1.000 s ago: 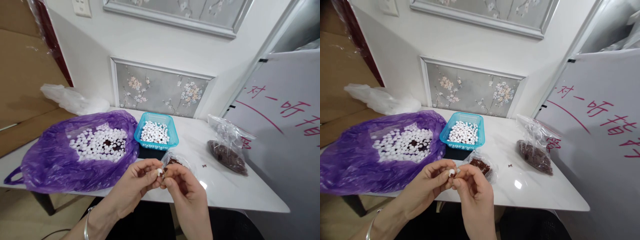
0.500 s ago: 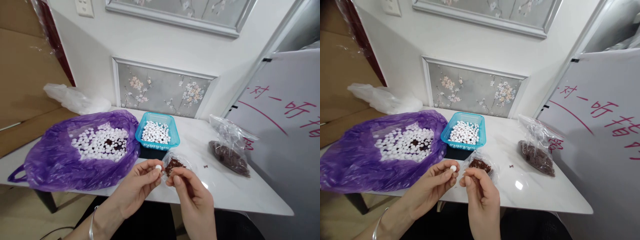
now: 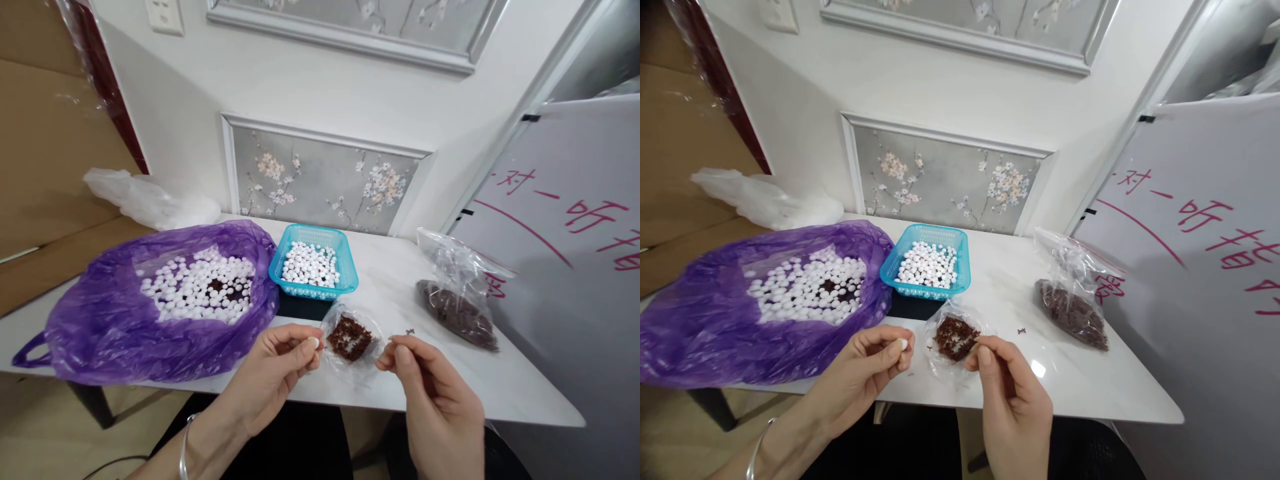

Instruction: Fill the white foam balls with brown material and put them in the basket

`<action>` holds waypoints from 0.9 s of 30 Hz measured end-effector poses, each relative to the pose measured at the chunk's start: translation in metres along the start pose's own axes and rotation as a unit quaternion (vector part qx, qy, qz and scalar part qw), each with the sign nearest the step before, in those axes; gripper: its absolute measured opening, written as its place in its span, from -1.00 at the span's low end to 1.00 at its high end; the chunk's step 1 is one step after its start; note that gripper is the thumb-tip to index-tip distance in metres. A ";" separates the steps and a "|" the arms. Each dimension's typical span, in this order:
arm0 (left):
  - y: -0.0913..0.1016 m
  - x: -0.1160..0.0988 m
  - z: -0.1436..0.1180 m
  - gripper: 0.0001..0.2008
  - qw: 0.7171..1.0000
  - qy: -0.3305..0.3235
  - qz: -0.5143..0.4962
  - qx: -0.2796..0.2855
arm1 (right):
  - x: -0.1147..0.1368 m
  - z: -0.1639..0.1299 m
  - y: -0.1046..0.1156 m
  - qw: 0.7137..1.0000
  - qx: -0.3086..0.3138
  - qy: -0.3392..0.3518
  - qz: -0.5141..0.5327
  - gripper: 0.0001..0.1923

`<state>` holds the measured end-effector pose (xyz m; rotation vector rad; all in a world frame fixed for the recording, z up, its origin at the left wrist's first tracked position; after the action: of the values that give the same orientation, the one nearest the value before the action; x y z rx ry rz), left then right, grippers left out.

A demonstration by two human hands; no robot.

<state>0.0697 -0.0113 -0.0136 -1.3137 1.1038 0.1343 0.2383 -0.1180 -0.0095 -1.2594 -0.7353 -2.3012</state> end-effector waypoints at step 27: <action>-0.032 -0.058 0.093 -0.94 0.932 -0.292 0.213 -0.017 | -0.035 0.007 -0.072 0.840 0.281 0.102 -0.452 -0.69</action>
<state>0.1124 0.0820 0.0366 -0.9459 0.8489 0.8190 0.2182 -0.0544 -0.0543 -0.3827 -2.0629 -2.4581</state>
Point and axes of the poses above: each hand's wrist, its own z-axis towards the middle knuckle, its own y-axis out of the back of the hand, x = y × z, the point moved 3 cm from there along z, towards the middle knuckle, and after that the axes turned 9 degrees about -z, right-handed, at the moved point
